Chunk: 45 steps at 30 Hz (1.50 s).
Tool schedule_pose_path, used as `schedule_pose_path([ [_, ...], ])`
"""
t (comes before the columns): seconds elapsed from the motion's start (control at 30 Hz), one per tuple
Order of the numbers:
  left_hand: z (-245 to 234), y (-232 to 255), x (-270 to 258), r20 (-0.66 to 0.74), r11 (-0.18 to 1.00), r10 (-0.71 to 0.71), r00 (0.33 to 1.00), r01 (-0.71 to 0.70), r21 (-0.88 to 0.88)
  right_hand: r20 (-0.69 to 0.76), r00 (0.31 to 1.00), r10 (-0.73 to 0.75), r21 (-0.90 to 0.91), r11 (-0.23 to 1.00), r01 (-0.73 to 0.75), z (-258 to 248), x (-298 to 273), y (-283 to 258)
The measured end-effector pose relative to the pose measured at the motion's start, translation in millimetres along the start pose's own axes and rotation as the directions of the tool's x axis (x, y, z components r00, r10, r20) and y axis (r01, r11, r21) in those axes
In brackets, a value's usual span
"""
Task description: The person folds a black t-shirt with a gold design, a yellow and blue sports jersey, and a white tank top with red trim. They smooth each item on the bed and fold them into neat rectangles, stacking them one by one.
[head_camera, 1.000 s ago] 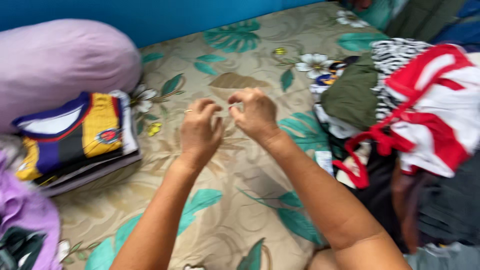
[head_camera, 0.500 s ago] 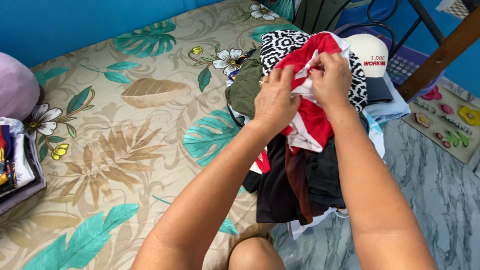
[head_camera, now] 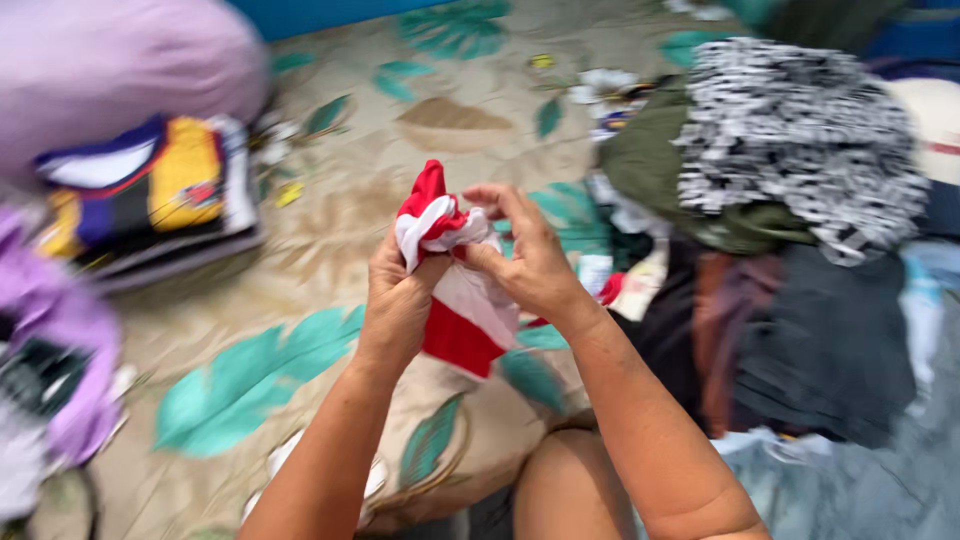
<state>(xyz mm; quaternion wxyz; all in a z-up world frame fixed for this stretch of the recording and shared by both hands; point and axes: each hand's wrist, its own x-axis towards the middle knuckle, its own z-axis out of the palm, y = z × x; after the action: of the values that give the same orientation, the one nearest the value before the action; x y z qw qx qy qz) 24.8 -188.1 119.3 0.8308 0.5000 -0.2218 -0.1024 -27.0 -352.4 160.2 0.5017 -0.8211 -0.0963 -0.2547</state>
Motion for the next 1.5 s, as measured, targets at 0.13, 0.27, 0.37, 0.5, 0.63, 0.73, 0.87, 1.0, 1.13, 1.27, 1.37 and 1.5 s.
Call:
schedule_pose_path([
  [0.13,-76.5,52.1,-49.1,-0.139,0.999,-0.004,0.990,0.011,0.050,0.462,0.860,0.218,0.549,0.691,-0.470,106.2,-3.5,6.8],
  [0.27,-137.9,73.5,-87.5,-0.316,0.963,0.113,0.942,-0.025,0.268,0.416,0.890,0.186,0.520,0.755,-0.400,158.6,-21.6,20.2],
  [0.37,-165.2,77.3,-99.5,-0.458,0.790,0.283,0.842,0.066,0.610,0.303,0.935,0.185,0.471,0.824,-0.315,161.4,-25.2,26.3],
  [0.5,-176.6,82.4,-100.8,-0.463,0.872,0.300,0.834,-0.044,0.487,0.159,0.958,0.239,0.285,0.918,-0.276,141.5,-22.3,18.5],
  [0.63,-159.2,90.0,-90.1,-0.421,0.947,0.272,0.865,-0.163,0.276,0.390,0.920,-0.044,0.171,0.985,-0.026,140.6,-23.4,-8.2],
  [0.73,-142.7,90.3,-80.6,-0.437,0.951,0.285,0.853,-0.196,0.237,0.560,0.826,0.060,-0.065,0.997,-0.029,158.2,-44.9,-7.8],
  [0.87,-157.9,104.2,-87.5,-0.456,0.901,0.357,0.815,-0.173,0.397,0.575,0.719,0.392,0.044,0.862,-0.505,150.5,-43.1,34.1],
  [1.0,-208.1,129.2,-106.2,-0.496,0.957,0.159,0.853,-0.011,0.288,0.268,0.962,0.047,0.771,0.589,-0.243,69.6,-22.8,64.6],
  [1.13,-234.7,113.4,-106.1,-0.630,0.368,0.317,0.709,0.520,0.771,-0.024,0.968,0.251,0.232,0.943,-0.239,71.3,-13.3,77.0],
  [1.27,-223.0,85.8,-102.8,-0.191,0.011,0.504,0.843,0.215,0.977,0.064,0.948,0.312,-0.398,0.879,-0.262,84.1,-18.6,72.7],
  [1.37,-183.8,58.3,-99.8,-0.096,0.548,0.014,0.995,0.073,0.833,0.361,0.930,0.075,-0.455,0.884,0.106,94.8,-23.7,61.6],
  [1.5,-137.5,26.7,-107.6,0.237,0.236,0.075,0.969,-0.248,0.939,0.490,0.857,0.159,-0.555,0.815,0.166,112.5,-26.8,43.5],
])
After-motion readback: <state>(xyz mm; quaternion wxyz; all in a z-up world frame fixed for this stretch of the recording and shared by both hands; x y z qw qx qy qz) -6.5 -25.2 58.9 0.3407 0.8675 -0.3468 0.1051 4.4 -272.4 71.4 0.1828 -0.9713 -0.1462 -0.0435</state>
